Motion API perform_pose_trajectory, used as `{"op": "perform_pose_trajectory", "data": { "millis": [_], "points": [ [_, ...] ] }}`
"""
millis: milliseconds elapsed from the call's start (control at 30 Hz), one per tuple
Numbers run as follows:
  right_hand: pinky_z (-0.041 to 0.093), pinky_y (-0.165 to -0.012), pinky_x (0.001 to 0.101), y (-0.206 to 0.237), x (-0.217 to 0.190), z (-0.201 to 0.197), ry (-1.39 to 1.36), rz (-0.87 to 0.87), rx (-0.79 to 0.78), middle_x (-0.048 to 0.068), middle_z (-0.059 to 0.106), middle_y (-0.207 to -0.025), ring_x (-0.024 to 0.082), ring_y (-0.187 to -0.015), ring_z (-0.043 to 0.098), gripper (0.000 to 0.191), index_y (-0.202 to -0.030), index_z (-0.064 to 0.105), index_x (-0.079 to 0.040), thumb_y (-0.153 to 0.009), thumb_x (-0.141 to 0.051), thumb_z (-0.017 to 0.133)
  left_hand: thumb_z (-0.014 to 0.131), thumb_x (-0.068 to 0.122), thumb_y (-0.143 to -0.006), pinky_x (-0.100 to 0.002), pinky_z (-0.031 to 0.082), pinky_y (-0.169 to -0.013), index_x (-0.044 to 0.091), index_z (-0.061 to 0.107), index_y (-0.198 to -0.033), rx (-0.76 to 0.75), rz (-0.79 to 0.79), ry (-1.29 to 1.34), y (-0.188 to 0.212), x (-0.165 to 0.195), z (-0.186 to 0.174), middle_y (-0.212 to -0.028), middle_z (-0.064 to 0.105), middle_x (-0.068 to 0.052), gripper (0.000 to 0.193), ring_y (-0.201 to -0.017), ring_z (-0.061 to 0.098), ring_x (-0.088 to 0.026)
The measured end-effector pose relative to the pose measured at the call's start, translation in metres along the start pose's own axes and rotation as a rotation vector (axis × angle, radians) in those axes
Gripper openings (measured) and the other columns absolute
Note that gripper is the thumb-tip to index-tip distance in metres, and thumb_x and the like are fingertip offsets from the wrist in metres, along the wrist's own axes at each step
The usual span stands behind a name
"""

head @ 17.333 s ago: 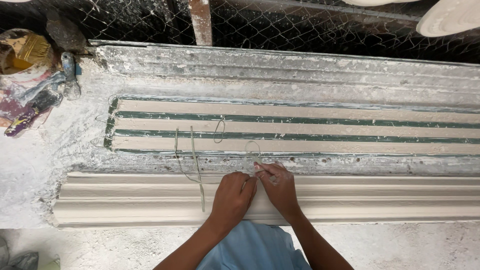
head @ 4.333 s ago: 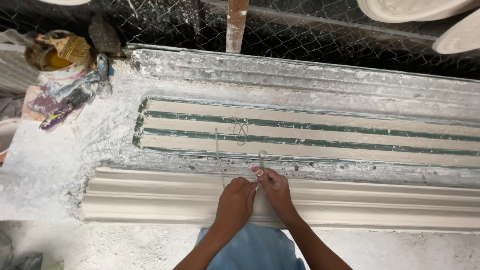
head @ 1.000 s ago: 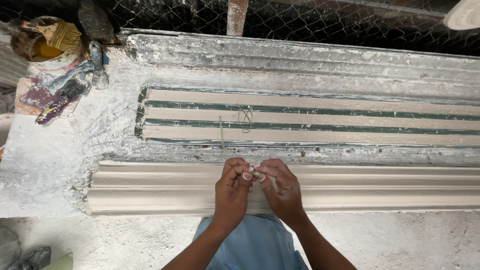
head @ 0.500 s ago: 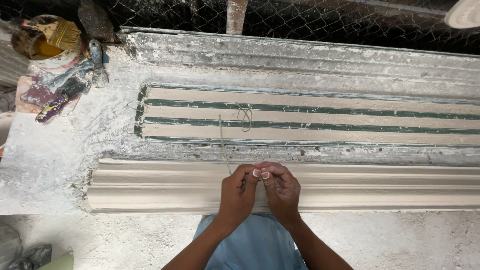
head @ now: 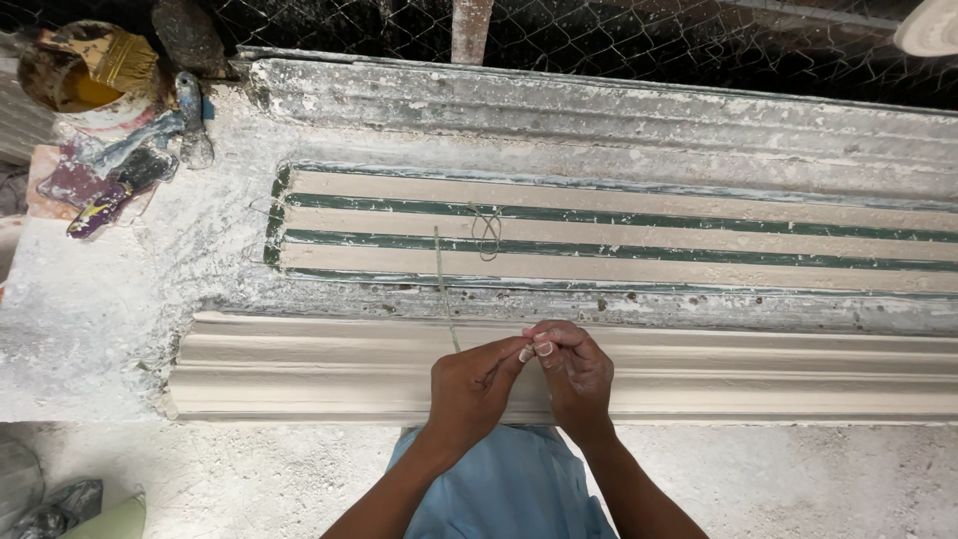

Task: The person ties green string around a long white plaster molding on a workbench, then lifts and hangs the molding on a wire rack with other similar items. The person then picks up a small brush and wipes the surface of the molding.

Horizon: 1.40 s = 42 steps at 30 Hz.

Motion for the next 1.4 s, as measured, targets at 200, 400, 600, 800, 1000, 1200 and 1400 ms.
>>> {"op": "perform_pose_trajectory", "data": {
  "millis": [200, 400, 600, 800, 1000, 1200, 1400],
  "points": [
    [0.057, -0.084, 0.0329, -0.017, 0.002, -0.015, -0.062, 0.077, 0.171, 0.014, 0.071, -0.112, 0.017, -0.094, 0.068, 0.013, -0.111, 0.064, 0.0, -0.106, -0.012, 0.063, 0.073, 0.012, -0.093, -0.027, 0.051, -0.061, 0.002, 0.073, -0.108, -0.069, 0.103, 0.01, -0.01, 0.0, -0.002, -0.088, 0.061, -0.01, 0.018, -0.074, 0.061, -0.015],
    [0.058, -0.091, 0.0298, -0.026, -0.002, -0.019, -0.025, 0.471, -0.118, 0.006, 0.07, -0.12, 0.015, -0.107, 0.069, 0.051, -0.139, 0.051, -0.013, -0.093, -0.017, 0.07, 0.063, 0.015, -0.098, -0.025, 0.056, -0.064, 0.003, 0.074, -0.114, -0.197, -0.403, 0.225, -0.012, -0.023, 0.01, -0.09, 0.073, 0.0, 0.022, -0.072, 0.071, -0.009],
    [0.054, -0.095, 0.0275, -0.031, 0.003, -0.047, -0.04, 0.422, -0.251, 0.005, 0.07, -0.106, 0.013, -0.101, 0.064, 0.029, -0.109, 0.07, 0.002, -0.101, -0.026, 0.068, 0.059, 0.025, -0.104, -0.023, 0.047, -0.068, 0.004, 0.066, -0.105, -0.18, -0.419, 0.598, -0.008, -0.03, 0.021, -0.083, 0.061, 0.0, 0.022, -0.073, 0.053, -0.007],
    [0.041, -0.063, 0.0248, -0.025, 0.001, -0.057, -0.531, 0.534, -0.284, 0.002, 0.052, -0.075, 0.011, -0.068, 0.047, 0.035, -0.09, 0.058, -0.006, -0.093, -0.04, 0.07, 0.063, 0.025, -0.111, -0.024, 0.034, -0.066, 0.01, 0.056, -0.084, -0.521, -0.493, 0.918, -0.007, -0.03, 0.025, -0.077, 0.045, 0.003, 0.031, -0.072, 0.038, -0.007],
    [0.043, -0.067, 0.0255, -0.03, -0.007, -0.041, -0.765, 0.373, -0.341, -0.001, 0.039, -0.074, 0.011, -0.071, 0.043, 0.039, -0.081, 0.046, -0.012, -0.101, -0.036, 0.069, 0.056, 0.027, -0.112, -0.026, 0.039, -0.075, 0.013, 0.051, -0.079, -0.393, -0.386, 1.239, -0.005, -0.02, 0.021, -0.084, 0.045, 0.0, 0.036, -0.082, 0.044, -0.011],
    [0.049, -0.081, 0.0291, -0.042, 0.005, -0.039, -0.373, 0.47, -0.132, 0.006, 0.064, -0.09, 0.015, -0.085, 0.059, 0.017, -0.102, 0.066, -0.004, -0.101, -0.02, 0.061, 0.053, 0.015, -0.093, -0.026, 0.041, -0.065, 0.004, 0.072, -0.099, -0.182, -0.163, 0.133, -0.012, -0.022, 0.021, -0.091, 0.056, 0.0, 0.022, -0.075, 0.052, -0.012],
    [0.054, -0.097, 0.0379, -0.04, 0.01, -0.04, -0.695, 0.365, -0.067, 0.005, 0.07, -0.095, 0.017, -0.099, 0.065, 0.009, -0.106, 0.067, -0.007, -0.102, -0.015, 0.066, 0.048, 0.013, -0.103, -0.035, 0.051, -0.103, 0.003, 0.064, -0.115, -0.002, -0.46, 0.935, -0.026, -0.032, 0.022, -0.114, 0.069, -0.01, 0.023, -0.107, 0.064, -0.017]
  ]
}}
Point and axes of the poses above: each hand's wrist, its own y-axis away from the middle knuckle, its own z-axis out of the palm, x = y × z, the point moved 1 cm from there along -y, towards the middle knuckle
